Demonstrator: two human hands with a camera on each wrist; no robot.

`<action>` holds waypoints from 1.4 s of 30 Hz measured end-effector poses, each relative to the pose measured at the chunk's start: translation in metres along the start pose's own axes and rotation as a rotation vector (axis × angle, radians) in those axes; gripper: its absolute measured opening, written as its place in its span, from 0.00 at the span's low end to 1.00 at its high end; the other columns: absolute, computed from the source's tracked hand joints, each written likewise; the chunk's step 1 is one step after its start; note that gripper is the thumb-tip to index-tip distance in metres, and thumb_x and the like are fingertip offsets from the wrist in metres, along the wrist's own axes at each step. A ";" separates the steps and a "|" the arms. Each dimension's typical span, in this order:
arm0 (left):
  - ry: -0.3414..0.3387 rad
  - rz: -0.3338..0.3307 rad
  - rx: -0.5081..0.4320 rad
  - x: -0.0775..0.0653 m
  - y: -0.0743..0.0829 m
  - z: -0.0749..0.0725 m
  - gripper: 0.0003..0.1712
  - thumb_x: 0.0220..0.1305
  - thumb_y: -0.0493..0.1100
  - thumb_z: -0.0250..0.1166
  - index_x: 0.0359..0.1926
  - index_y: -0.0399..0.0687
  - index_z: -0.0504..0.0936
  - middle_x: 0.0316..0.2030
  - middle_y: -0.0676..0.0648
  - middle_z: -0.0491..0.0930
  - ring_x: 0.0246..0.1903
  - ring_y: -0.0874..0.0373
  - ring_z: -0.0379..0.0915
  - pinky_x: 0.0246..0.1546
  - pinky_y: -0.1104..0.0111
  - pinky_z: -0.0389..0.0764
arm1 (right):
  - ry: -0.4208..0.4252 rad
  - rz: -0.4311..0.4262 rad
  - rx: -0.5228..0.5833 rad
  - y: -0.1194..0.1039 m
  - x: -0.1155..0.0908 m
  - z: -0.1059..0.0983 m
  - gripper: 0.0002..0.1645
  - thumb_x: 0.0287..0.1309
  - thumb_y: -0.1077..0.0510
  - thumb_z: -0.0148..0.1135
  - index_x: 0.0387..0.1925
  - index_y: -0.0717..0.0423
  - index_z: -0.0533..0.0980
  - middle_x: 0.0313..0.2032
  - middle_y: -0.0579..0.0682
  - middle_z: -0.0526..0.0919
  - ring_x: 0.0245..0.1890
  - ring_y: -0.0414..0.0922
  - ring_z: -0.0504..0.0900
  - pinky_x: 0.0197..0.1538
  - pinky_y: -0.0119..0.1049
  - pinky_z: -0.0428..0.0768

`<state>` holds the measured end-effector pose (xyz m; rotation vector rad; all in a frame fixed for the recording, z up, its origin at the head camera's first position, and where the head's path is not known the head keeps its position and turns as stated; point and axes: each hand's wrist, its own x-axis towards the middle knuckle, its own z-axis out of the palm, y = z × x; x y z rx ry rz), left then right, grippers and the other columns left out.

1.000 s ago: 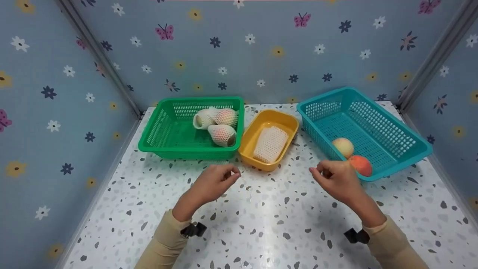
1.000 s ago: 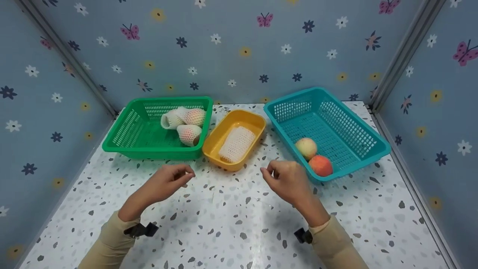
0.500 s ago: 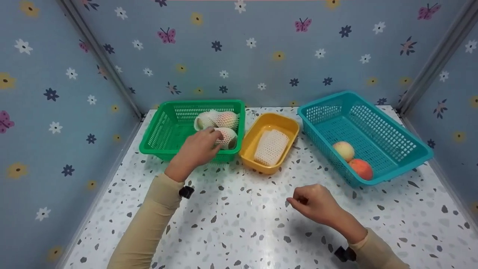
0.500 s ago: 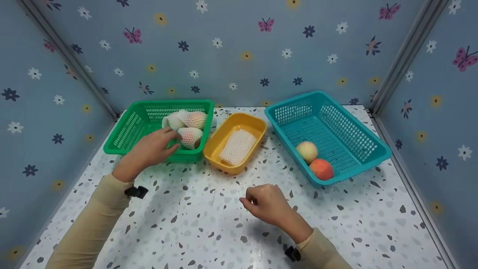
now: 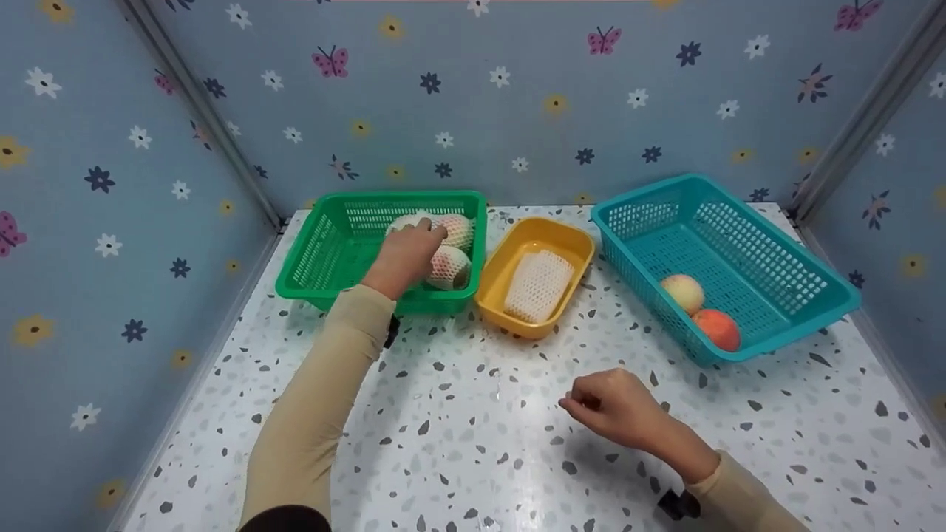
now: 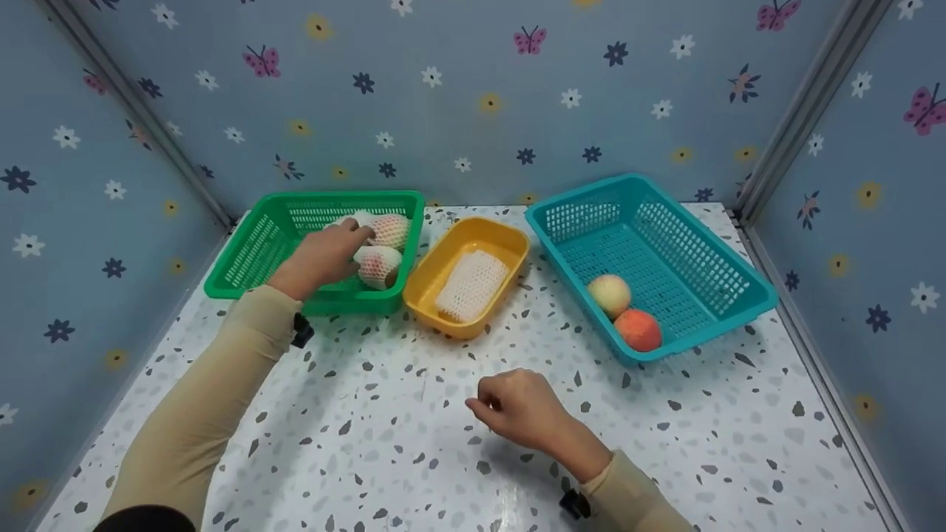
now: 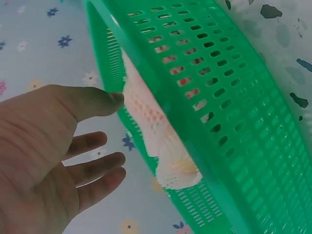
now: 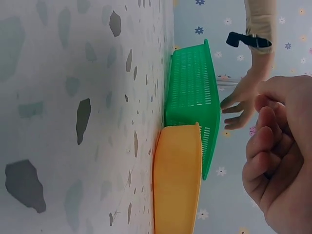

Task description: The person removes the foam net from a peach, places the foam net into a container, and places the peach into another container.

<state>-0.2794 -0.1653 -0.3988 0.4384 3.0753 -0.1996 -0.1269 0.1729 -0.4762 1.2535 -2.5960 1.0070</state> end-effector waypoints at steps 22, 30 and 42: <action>-0.140 -0.013 -0.022 0.044 0.011 0.034 0.32 0.51 0.41 0.65 0.57 0.53 0.63 0.55 0.40 0.59 0.53 0.44 0.55 0.52 0.52 0.61 | -0.075 -0.102 -0.088 -0.005 0.008 0.001 0.15 0.53 0.48 0.57 0.14 0.39 0.68 0.12 0.30 0.64 0.12 0.27 0.62 0.15 0.23 0.62; -0.150 0.016 0.123 0.048 0.011 0.061 0.21 0.58 0.43 0.56 0.53 0.50 0.64 0.50 0.38 0.62 0.47 0.43 0.60 0.50 0.53 0.64 | -0.116 -0.094 -0.058 -0.004 0.005 0.009 0.15 0.54 0.47 0.57 0.14 0.38 0.68 0.11 0.31 0.65 0.12 0.27 0.62 0.15 0.22 0.62; -0.135 -0.070 0.163 0.048 0.012 0.059 0.26 0.60 0.54 0.53 0.55 0.47 0.62 0.49 0.41 0.64 0.45 0.42 0.62 0.43 0.52 0.68 | -0.127 -0.081 -0.029 -0.001 0.001 0.014 0.14 0.53 0.48 0.58 0.15 0.38 0.68 0.12 0.31 0.65 0.12 0.27 0.62 0.15 0.22 0.63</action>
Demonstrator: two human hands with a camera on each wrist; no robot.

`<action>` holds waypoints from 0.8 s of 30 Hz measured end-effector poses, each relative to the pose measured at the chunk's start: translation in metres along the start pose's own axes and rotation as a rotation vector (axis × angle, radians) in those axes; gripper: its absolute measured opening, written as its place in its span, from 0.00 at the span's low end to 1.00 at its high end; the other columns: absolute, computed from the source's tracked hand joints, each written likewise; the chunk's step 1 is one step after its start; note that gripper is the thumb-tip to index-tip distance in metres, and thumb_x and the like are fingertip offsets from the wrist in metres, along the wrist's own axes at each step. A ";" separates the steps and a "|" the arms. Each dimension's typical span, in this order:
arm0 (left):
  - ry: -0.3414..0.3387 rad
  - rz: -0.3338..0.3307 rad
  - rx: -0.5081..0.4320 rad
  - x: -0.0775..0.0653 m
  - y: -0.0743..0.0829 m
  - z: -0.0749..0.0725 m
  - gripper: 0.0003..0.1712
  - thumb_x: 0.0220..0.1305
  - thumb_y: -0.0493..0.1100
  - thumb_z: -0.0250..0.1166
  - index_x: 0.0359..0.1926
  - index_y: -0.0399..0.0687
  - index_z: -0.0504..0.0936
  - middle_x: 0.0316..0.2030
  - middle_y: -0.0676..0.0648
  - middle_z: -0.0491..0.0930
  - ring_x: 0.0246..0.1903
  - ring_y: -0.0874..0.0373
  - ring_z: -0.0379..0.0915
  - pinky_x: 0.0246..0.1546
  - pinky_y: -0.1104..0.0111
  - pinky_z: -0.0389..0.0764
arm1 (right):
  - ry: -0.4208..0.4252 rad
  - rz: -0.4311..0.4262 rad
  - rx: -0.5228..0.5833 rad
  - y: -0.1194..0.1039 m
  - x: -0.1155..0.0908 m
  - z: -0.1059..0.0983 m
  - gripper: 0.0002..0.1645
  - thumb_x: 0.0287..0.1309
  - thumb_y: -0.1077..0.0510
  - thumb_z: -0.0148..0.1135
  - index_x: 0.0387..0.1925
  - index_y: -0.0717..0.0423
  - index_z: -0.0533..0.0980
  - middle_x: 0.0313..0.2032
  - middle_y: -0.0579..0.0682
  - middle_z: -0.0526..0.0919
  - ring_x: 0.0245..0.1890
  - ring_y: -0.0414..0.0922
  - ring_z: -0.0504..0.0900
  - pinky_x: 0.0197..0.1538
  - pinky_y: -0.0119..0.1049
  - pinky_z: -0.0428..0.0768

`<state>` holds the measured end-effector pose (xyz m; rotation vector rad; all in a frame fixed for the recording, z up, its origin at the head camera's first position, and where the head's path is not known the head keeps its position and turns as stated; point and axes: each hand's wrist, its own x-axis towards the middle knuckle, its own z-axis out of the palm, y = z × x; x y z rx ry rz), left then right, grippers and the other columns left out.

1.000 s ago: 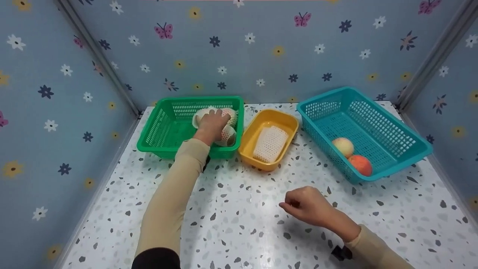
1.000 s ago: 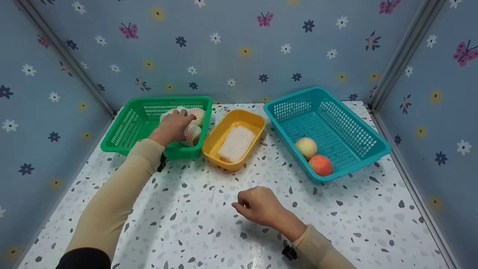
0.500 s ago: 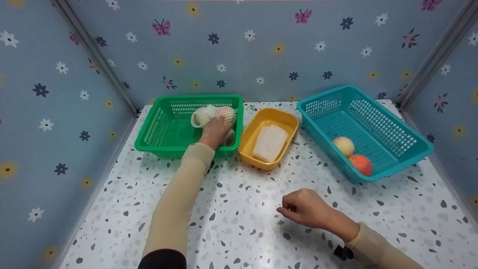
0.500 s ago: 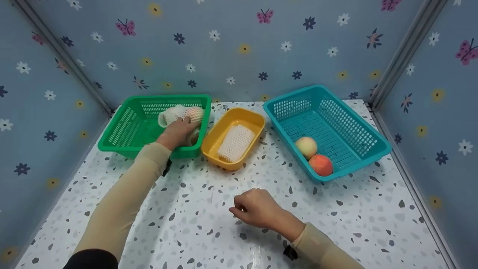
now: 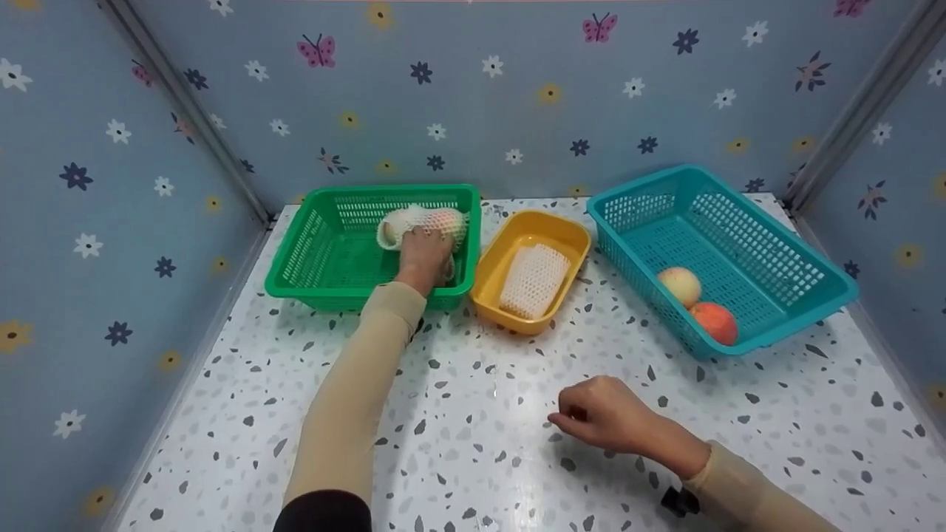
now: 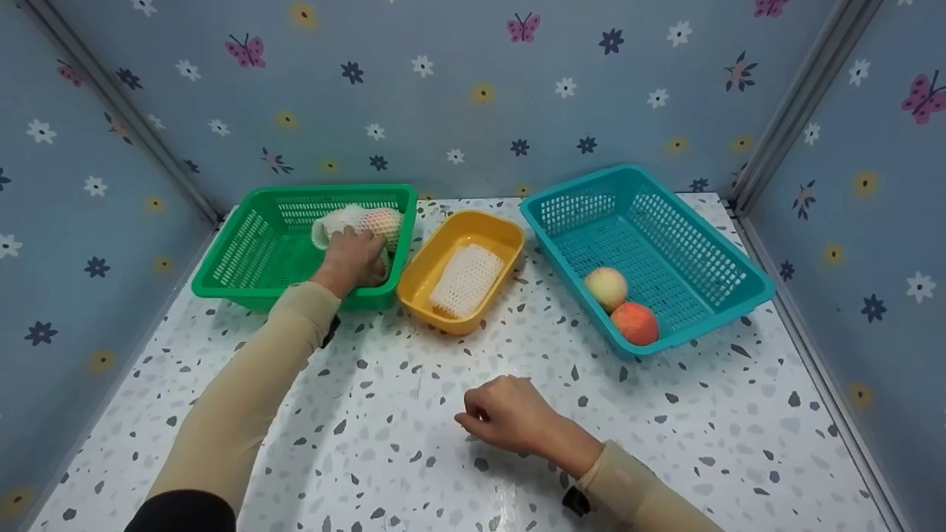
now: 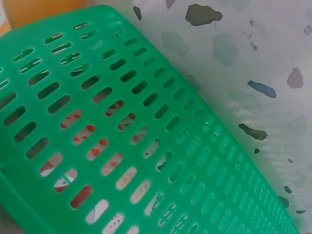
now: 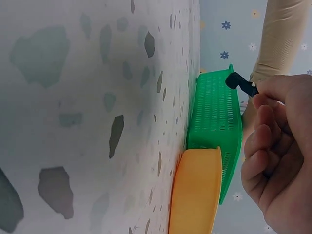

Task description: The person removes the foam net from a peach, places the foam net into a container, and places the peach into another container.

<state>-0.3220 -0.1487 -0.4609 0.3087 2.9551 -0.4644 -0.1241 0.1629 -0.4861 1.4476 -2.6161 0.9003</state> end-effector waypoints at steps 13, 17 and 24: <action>-0.024 -0.065 0.011 0.002 0.005 -0.002 0.17 0.65 0.46 0.49 0.53 0.48 0.69 0.46 0.38 0.64 0.41 0.40 0.65 0.32 0.51 0.72 | 0.027 0.029 -0.028 0.006 -0.009 -0.001 0.16 0.53 0.46 0.58 0.13 0.38 0.67 0.11 0.31 0.65 0.11 0.28 0.62 0.16 0.23 0.62; -0.007 -0.060 0.016 -0.001 0.005 -0.003 0.17 0.64 0.47 0.50 0.51 0.48 0.66 0.43 0.37 0.66 0.38 0.43 0.67 0.30 0.54 0.73 | 0.015 0.056 -0.032 0.005 -0.011 -0.003 0.16 0.53 0.45 0.57 0.13 0.37 0.67 0.10 0.31 0.64 0.12 0.29 0.62 0.16 0.24 0.63; 0.007 -0.022 0.022 -0.011 0.003 -0.015 0.14 0.64 0.49 0.50 0.45 0.46 0.68 0.38 0.38 0.68 0.35 0.47 0.69 0.32 0.58 0.73 | 0.051 0.041 -0.020 0.007 -0.015 -0.008 0.15 0.53 0.46 0.58 0.14 0.38 0.68 0.11 0.31 0.65 0.12 0.29 0.62 0.16 0.23 0.63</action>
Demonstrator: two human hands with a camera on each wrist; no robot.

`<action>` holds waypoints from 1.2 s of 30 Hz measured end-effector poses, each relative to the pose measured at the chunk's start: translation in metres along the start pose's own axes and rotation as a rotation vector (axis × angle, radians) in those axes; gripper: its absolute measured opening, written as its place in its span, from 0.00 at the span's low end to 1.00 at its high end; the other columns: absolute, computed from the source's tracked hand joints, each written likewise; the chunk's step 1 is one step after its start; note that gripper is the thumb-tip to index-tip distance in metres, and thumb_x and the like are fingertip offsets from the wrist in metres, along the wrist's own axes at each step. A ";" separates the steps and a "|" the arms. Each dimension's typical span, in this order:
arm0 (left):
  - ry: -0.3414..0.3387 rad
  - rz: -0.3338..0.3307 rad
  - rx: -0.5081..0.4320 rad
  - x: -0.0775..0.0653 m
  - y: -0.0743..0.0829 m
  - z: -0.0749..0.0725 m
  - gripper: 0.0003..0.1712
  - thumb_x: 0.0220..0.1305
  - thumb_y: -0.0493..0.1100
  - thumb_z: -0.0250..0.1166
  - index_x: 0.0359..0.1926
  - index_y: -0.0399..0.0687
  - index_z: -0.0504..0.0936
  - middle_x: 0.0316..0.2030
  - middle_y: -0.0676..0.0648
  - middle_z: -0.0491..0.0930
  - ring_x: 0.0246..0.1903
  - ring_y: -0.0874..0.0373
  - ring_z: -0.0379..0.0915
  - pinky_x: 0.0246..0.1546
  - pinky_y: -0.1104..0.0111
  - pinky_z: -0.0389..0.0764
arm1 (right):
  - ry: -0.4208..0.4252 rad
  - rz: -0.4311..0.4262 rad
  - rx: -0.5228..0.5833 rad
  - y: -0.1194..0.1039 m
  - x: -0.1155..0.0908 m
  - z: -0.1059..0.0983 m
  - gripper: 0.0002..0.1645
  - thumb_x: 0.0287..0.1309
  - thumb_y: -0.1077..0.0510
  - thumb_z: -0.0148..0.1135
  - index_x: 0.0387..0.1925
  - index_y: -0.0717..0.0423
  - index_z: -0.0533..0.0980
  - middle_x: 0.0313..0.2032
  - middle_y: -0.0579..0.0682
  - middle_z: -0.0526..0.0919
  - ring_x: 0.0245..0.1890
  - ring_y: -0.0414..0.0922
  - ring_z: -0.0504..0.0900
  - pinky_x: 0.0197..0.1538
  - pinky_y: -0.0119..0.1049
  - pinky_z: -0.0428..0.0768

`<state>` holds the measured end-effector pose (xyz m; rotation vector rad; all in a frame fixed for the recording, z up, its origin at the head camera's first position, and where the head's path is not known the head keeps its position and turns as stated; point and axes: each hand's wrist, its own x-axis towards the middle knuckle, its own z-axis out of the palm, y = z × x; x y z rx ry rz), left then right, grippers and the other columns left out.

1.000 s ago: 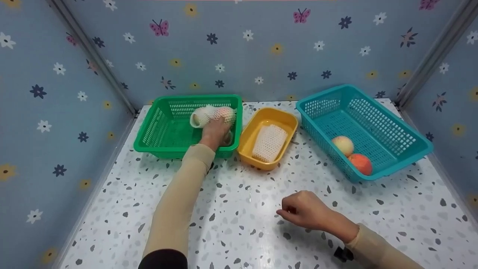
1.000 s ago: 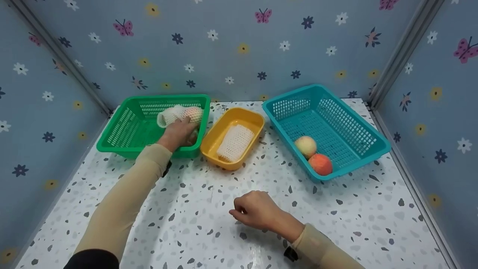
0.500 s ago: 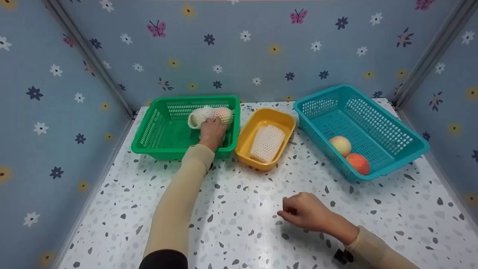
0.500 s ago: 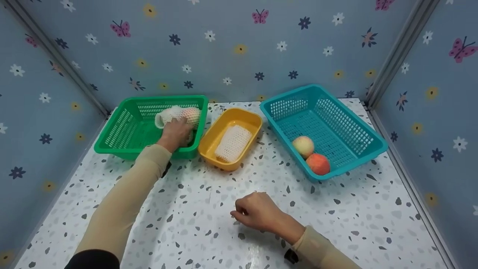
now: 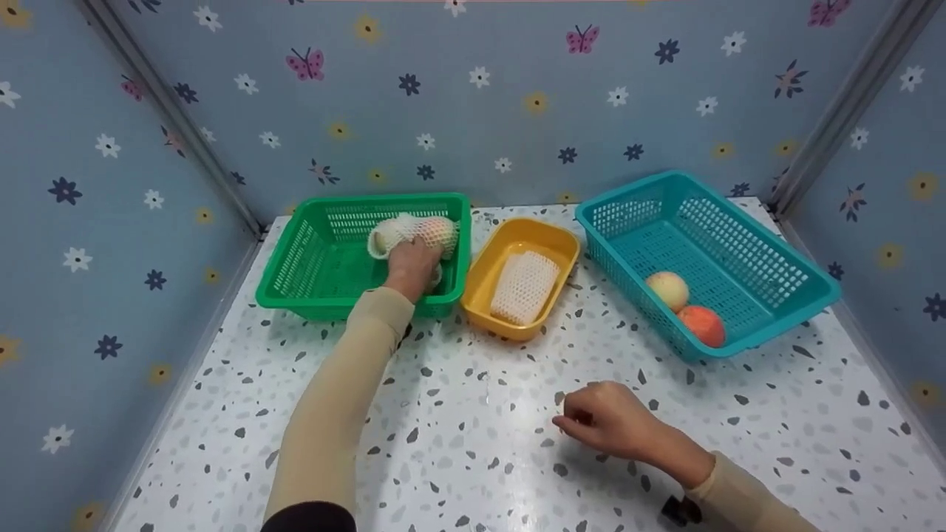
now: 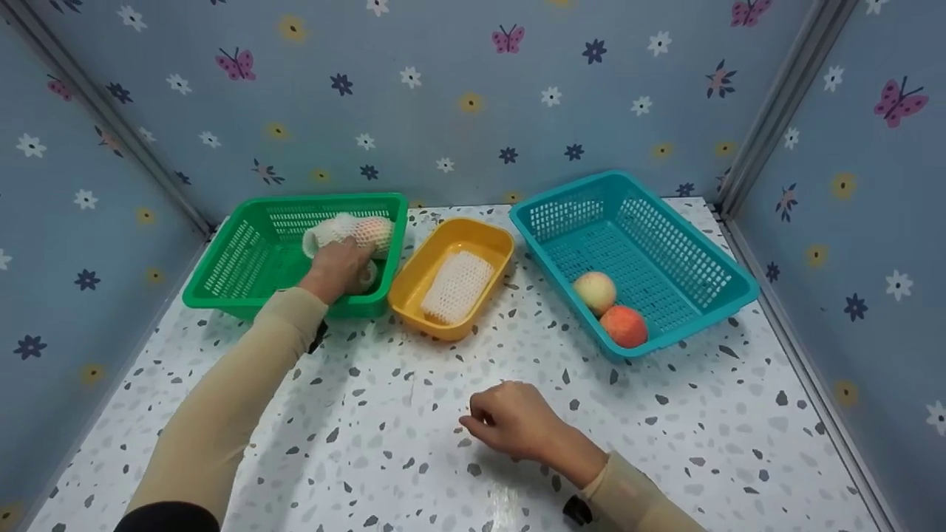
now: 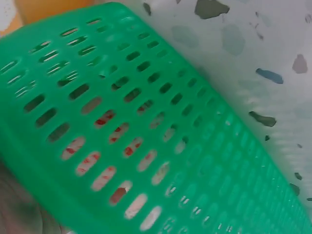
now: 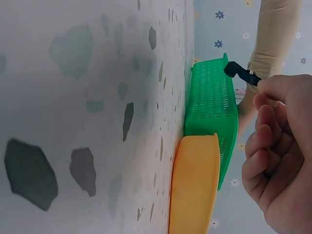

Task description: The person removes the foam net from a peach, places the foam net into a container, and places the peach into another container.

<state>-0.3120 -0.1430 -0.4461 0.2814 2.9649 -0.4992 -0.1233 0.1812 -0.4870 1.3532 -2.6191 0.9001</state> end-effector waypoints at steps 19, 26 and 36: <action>0.149 0.121 -0.228 -0.042 -0.001 -0.063 0.39 0.41 0.54 0.67 0.55 0.55 0.62 0.47 0.42 0.65 0.37 0.46 0.63 0.36 0.52 0.73 | 0.023 0.088 0.031 0.003 -0.006 -0.012 0.15 0.54 0.46 0.57 0.15 0.38 0.69 0.12 0.33 0.66 0.12 0.30 0.63 0.15 0.25 0.64; 0.207 0.086 -0.299 -0.064 0.000 -0.077 0.38 0.40 0.53 0.67 0.55 0.58 0.63 0.44 0.45 0.65 0.33 0.48 0.63 0.35 0.48 0.70 | 0.068 0.090 0.062 0.004 -0.010 -0.012 0.15 0.53 0.47 0.58 0.14 0.39 0.69 0.12 0.33 0.66 0.12 0.30 0.64 0.16 0.25 0.65; 0.310 0.173 -0.409 -0.116 0.017 -0.097 0.34 0.35 0.55 0.69 0.47 0.56 0.68 0.34 0.50 0.65 0.27 0.54 0.62 0.26 0.63 0.70 | 0.118 0.110 0.098 0.005 -0.015 -0.021 0.14 0.53 0.48 0.59 0.14 0.39 0.69 0.12 0.33 0.66 0.13 0.31 0.64 0.16 0.25 0.66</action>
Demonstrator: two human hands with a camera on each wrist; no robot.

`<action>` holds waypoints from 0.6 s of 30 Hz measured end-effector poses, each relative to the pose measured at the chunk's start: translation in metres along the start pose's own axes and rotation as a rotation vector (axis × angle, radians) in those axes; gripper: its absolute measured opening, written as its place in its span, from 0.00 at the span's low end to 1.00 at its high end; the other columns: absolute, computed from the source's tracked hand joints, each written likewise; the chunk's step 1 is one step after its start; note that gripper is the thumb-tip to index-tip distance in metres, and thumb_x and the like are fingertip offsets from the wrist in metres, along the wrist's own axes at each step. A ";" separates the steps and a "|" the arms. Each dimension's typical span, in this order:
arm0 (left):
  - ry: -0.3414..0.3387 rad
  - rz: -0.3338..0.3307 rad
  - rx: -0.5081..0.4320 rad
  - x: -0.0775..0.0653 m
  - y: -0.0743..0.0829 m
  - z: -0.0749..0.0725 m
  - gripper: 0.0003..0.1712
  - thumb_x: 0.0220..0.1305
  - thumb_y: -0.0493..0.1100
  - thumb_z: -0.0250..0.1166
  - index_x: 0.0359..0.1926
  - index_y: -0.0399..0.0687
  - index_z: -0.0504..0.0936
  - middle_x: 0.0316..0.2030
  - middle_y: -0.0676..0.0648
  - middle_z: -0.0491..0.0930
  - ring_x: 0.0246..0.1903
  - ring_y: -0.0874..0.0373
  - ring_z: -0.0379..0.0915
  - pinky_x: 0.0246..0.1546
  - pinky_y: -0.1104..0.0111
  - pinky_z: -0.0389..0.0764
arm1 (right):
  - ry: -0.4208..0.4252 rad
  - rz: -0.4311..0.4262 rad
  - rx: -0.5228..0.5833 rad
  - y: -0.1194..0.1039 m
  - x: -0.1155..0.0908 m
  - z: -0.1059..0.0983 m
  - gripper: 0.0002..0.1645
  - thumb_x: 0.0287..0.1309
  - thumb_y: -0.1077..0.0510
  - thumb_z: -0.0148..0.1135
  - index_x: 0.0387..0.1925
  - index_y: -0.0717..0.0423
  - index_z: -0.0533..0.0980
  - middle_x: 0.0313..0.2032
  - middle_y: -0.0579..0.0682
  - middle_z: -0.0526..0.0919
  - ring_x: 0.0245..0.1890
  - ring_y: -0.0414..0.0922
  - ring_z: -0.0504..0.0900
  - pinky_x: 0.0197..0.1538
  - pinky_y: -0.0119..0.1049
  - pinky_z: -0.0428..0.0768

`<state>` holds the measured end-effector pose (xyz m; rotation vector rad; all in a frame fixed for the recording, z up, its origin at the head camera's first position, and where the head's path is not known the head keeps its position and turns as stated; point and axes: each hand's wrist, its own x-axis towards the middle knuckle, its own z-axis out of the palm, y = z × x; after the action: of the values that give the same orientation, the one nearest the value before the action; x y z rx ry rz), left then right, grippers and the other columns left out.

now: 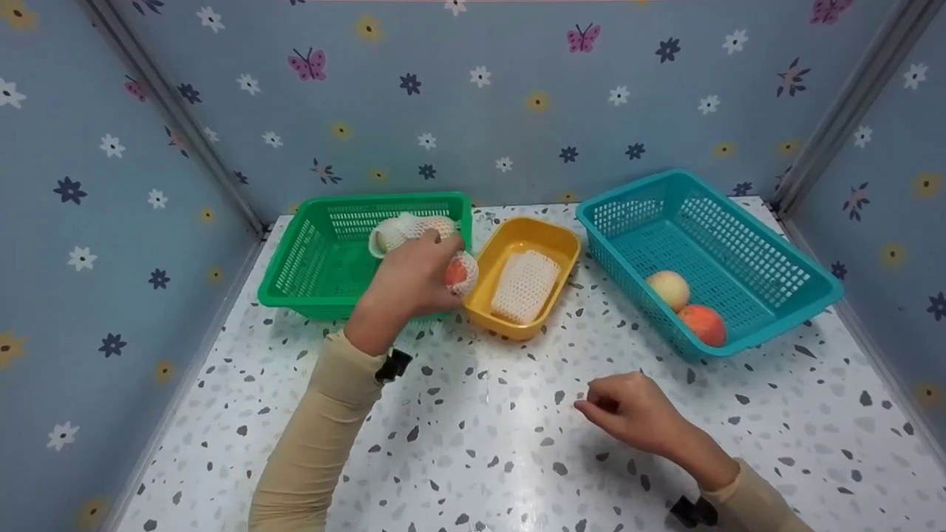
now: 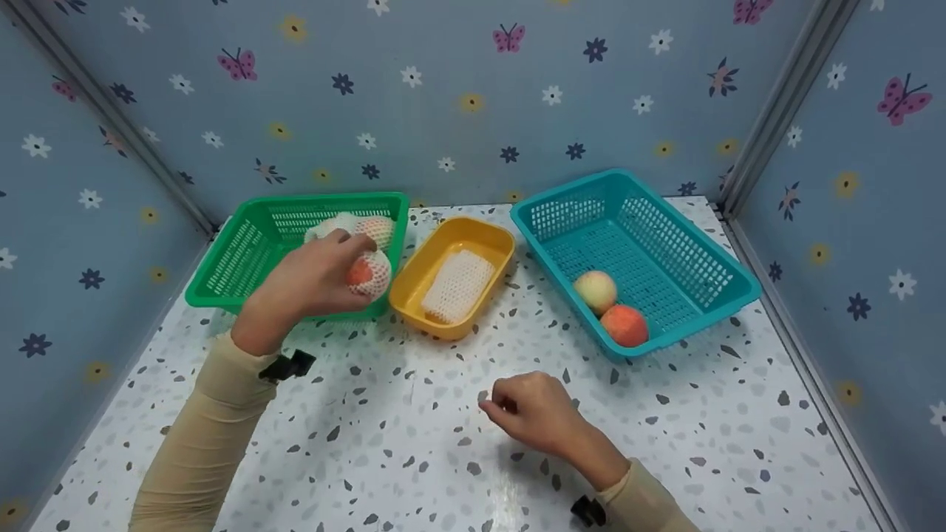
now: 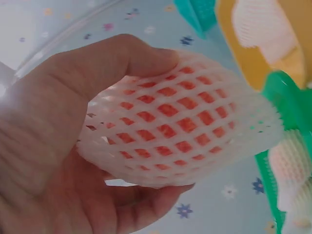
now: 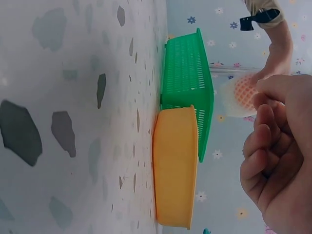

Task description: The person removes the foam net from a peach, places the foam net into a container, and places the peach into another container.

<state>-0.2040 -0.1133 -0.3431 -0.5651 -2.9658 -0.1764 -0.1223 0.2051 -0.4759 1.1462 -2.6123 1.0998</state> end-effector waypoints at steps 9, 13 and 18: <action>-0.037 0.066 -0.133 -0.035 0.035 -0.006 0.36 0.35 0.52 0.70 0.51 0.56 0.68 0.33 0.53 0.64 0.28 0.59 0.62 0.25 0.70 0.69 | 0.028 0.014 0.014 0.000 -0.005 -0.001 0.15 0.54 0.49 0.58 0.14 0.40 0.69 0.12 0.34 0.66 0.12 0.31 0.64 0.16 0.26 0.65; -0.059 0.113 -0.200 -0.044 0.042 0.000 0.36 0.36 0.52 0.70 0.51 0.55 0.68 0.35 0.55 0.65 0.29 0.60 0.62 0.25 0.70 0.69 | 0.017 0.039 0.032 0.000 -0.006 -0.003 0.14 0.53 0.49 0.59 0.15 0.40 0.70 0.12 0.34 0.68 0.13 0.33 0.65 0.16 0.27 0.66; -0.096 0.175 -0.265 -0.050 0.048 0.006 0.36 0.37 0.55 0.70 0.51 0.56 0.68 0.34 0.57 0.65 0.29 0.61 0.62 0.25 0.70 0.69 | 0.020 0.055 0.029 0.000 -0.007 -0.005 0.13 0.53 0.49 0.59 0.16 0.39 0.71 0.13 0.33 0.68 0.13 0.32 0.66 0.16 0.27 0.67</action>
<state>-0.1409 -0.0861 -0.3518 -0.8836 -2.9826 -0.5453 -0.1187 0.2125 -0.4746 1.0691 -2.6363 1.1575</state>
